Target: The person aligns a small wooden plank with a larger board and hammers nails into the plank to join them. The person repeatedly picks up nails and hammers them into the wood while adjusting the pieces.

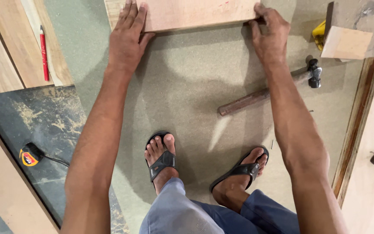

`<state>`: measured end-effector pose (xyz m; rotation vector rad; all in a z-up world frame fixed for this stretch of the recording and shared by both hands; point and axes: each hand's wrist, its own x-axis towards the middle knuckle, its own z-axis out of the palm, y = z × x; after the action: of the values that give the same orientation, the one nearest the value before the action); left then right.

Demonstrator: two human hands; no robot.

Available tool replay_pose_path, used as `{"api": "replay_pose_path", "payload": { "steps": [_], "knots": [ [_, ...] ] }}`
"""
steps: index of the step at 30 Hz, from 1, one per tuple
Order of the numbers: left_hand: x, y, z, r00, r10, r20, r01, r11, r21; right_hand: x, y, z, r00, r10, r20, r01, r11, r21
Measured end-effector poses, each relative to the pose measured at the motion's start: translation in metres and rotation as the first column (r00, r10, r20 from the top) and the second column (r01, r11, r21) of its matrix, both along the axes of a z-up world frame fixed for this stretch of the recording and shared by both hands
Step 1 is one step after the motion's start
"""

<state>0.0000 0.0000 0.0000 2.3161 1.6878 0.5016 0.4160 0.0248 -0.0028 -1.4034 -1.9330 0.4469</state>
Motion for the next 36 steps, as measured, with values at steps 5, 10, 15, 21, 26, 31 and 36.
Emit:
{"api": "replay_pose_path", "payload": {
  "steps": [5, 10, 15, 21, 26, 31, 36],
  "knots": [
    [-0.017, 0.004, 0.010, 0.999, 0.032, -0.032, -0.036, 0.991, -0.126, -0.016, -0.003, -0.014, 0.992, -0.089, 0.087, 0.097, 0.990, -0.104],
    [-0.040, 0.011, 0.017, 0.998, 0.029, -0.061, -0.038, 0.989, -0.144, -0.037, -0.010, -0.011, 0.998, -0.043, 0.048, 0.043, 0.999, -0.010],
    [-0.045, 0.008, 0.014, 0.998, 0.023, -0.065, -0.031, 0.992, -0.121, -0.041, -0.017, -0.002, 0.997, -0.023, 0.079, 0.022, 1.000, 0.009],
    [-0.035, -0.003, 0.029, 0.998, 0.052, 0.038, -0.047, 0.990, -0.130, -0.049, -0.021, -0.002, 0.994, -0.090, 0.054, 0.093, 0.993, -0.066],
    [0.049, -0.048, 0.038, 0.982, -0.014, 0.191, -0.017, 0.987, 0.157, -0.019, -0.080, 0.005, 0.676, -0.673, 0.302, 0.667, 0.732, 0.138],
    [0.162, -0.083, 0.032, 0.893, -0.142, 0.427, 0.200, 0.975, -0.094, -0.008, -0.165, 0.026, 0.525, -0.790, 0.315, 0.836, 0.410, -0.365],
    [0.252, -0.078, 0.027, 0.827, -0.350, 0.440, 0.431, 0.897, -0.098, 0.012, -0.172, 0.015, 0.438, -0.873, 0.214, 0.766, 0.238, -0.598]
  ]
}}
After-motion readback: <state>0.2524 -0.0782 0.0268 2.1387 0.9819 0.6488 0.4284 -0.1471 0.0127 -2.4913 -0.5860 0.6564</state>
